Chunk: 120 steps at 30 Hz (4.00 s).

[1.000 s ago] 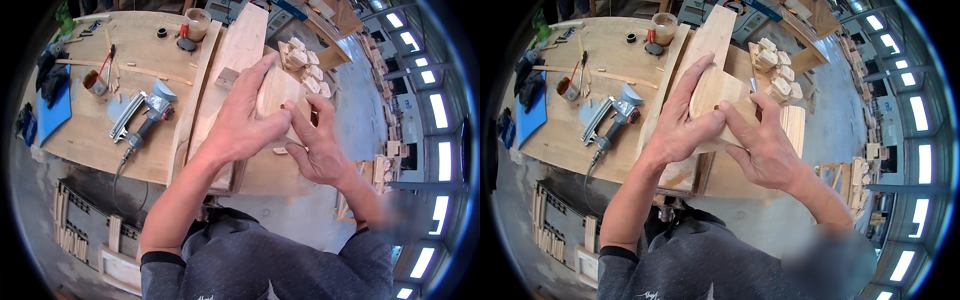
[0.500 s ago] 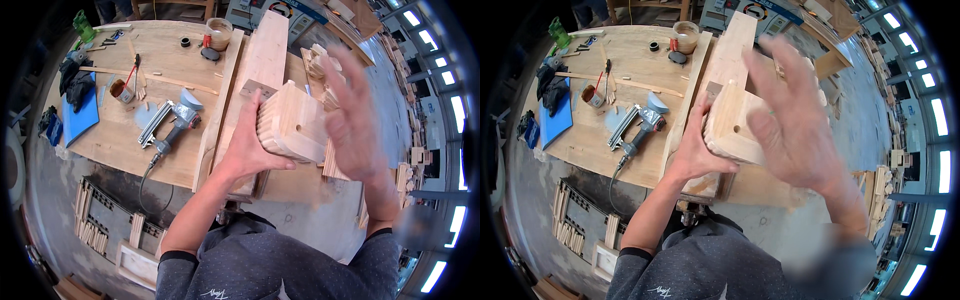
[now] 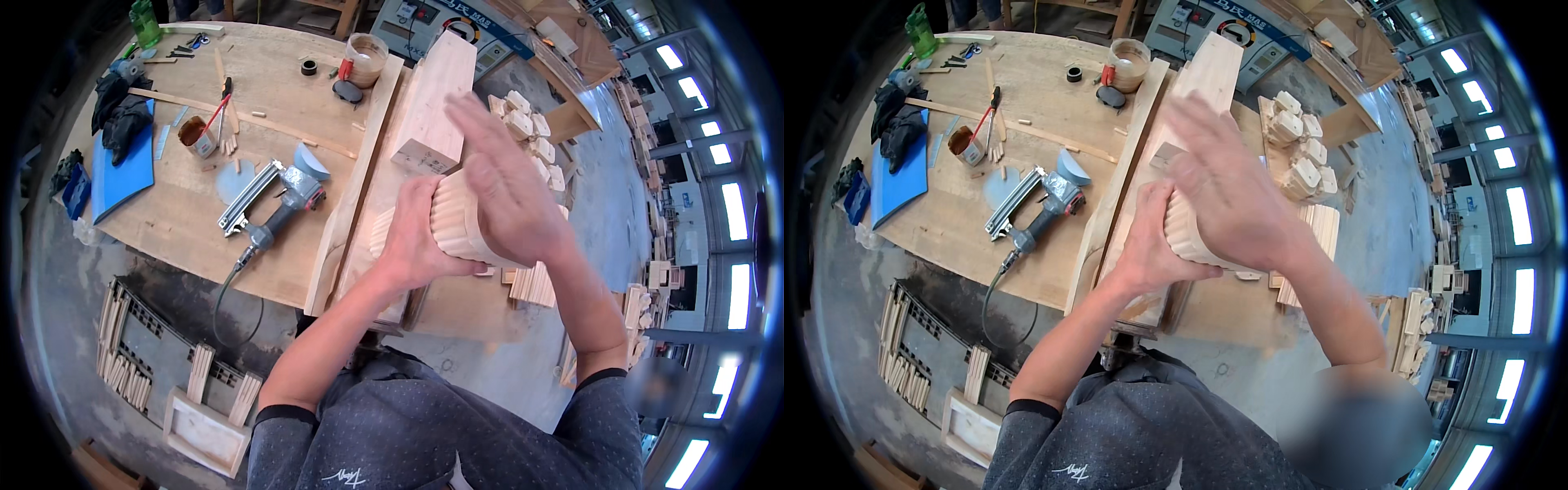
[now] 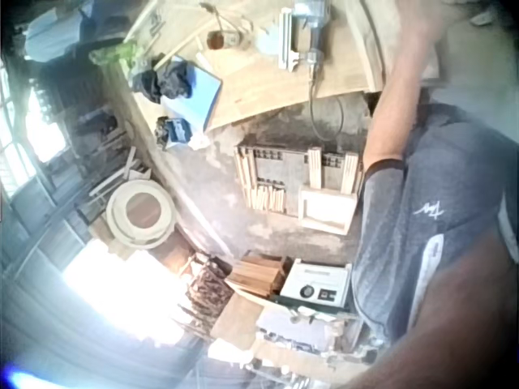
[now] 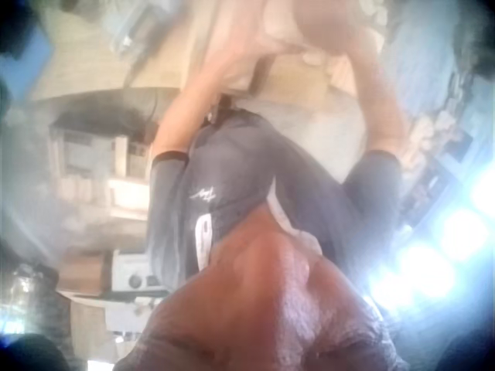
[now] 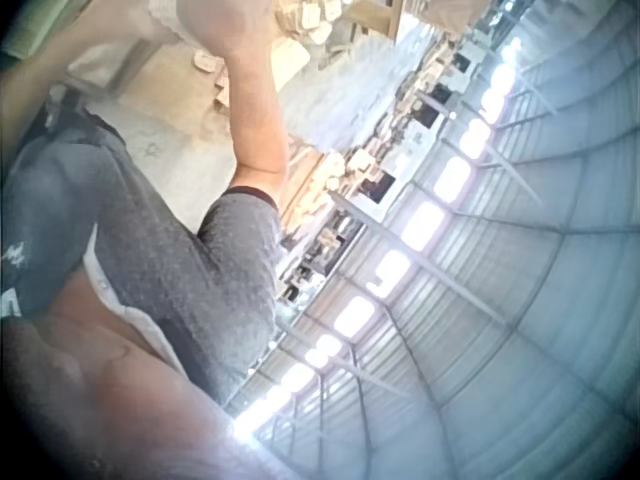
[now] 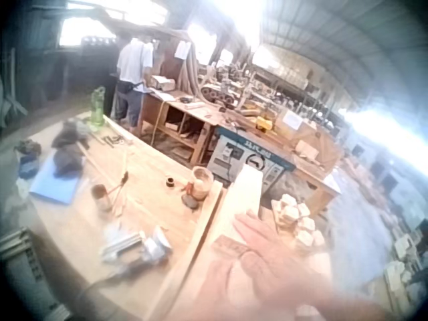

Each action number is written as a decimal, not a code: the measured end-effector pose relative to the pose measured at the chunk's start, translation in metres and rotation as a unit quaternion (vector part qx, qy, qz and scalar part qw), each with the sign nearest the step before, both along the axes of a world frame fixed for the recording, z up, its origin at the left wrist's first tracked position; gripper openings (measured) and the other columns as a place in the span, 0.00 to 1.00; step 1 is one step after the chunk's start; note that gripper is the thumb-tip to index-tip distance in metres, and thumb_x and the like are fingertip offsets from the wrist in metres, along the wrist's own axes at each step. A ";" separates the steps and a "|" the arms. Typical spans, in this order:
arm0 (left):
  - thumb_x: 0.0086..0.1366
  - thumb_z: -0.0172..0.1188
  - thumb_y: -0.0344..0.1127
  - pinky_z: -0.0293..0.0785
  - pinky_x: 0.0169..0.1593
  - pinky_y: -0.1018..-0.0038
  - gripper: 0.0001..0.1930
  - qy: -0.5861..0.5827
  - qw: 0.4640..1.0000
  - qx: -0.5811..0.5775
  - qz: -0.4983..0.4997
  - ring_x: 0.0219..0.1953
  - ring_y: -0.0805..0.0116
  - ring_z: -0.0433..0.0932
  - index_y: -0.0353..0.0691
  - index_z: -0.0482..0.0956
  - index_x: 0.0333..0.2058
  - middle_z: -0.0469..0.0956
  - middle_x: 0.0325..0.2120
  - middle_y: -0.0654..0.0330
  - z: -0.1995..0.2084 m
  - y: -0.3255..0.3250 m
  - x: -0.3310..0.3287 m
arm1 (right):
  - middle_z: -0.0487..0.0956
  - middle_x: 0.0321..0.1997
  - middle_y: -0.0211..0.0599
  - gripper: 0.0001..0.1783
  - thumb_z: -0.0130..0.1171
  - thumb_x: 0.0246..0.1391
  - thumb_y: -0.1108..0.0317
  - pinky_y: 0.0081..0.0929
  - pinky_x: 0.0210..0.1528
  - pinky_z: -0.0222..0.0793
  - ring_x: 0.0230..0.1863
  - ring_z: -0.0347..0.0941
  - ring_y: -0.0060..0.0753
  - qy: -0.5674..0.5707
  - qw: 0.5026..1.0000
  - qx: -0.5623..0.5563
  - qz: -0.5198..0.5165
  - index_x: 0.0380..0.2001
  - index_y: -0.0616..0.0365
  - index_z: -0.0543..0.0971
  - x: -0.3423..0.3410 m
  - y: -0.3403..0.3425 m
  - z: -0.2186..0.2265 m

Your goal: The person assembles a wooden decorative column by applying glue to pre-drilled holes in curved wooden segments and inserting wooden dowels. They use a hammer to tap the dowels into place and a pneumatic nail gun to secure the joints. The person also uses a sanding block to smooth the edges of the wooden pieces.

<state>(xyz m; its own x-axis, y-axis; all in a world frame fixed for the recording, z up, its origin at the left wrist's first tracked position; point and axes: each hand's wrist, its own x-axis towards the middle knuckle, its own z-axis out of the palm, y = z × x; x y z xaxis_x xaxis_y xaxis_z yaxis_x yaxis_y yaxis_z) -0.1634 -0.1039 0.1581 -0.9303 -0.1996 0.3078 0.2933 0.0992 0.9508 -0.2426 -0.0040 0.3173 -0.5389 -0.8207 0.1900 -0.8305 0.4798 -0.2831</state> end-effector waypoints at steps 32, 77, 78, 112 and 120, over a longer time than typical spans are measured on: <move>0.42 0.88 0.54 0.62 0.73 0.58 0.71 0.050 0.997 0.022 0.049 0.70 0.55 0.64 0.29 0.47 0.74 0.62 0.67 0.45 0.016 0.008 0.017 | 0.82 0.48 0.62 0.24 0.44 0.74 0.55 0.51 0.55 0.71 0.52 0.77 0.66 -0.146 0.977 -0.072 -0.136 0.53 0.65 0.79 0.003 0.052 -0.020; 0.39 0.86 0.43 0.75 0.60 0.61 0.56 -0.026 0.989 -0.113 0.089 0.57 0.55 0.76 0.30 0.60 0.62 0.73 0.54 0.46 0.042 0.020 0.010 | 0.64 0.75 0.52 0.33 0.55 0.65 0.62 0.43 0.79 0.53 0.79 0.56 0.52 -0.076 0.993 -0.015 0.089 0.70 0.66 0.69 -0.002 0.084 0.002; 0.39 0.86 0.45 0.75 0.61 0.60 0.57 -0.039 0.988 -0.128 0.075 0.57 0.54 0.77 0.29 0.60 0.63 0.73 0.55 0.45 0.052 0.017 0.010 | 0.64 0.75 0.51 0.35 0.57 0.63 0.61 0.43 0.79 0.53 0.79 0.56 0.51 -0.104 0.991 -0.022 0.084 0.71 0.64 0.68 -0.006 0.091 0.005; 0.34 0.81 0.54 0.72 0.67 0.64 0.63 -0.241 0.917 -0.252 -0.193 0.60 0.49 0.78 0.24 0.62 0.65 0.78 0.56 0.41 0.126 0.018 0.027 | 0.72 0.70 0.40 0.62 0.82 0.40 0.48 0.48 0.70 0.72 0.69 0.69 0.41 -0.429 0.891 -0.146 0.026 0.75 0.57 0.64 0.008 0.166 -0.032; 0.33 0.81 0.53 0.74 0.65 0.63 0.60 -0.244 0.909 -0.261 -0.216 0.58 0.49 0.80 0.25 0.64 0.63 0.79 0.54 0.41 0.126 0.030 0.030 | 0.69 0.71 0.45 0.61 0.82 0.38 0.56 0.43 0.69 0.74 0.70 0.69 0.45 -0.393 0.911 -0.126 0.014 0.76 0.52 0.63 0.022 0.181 -0.029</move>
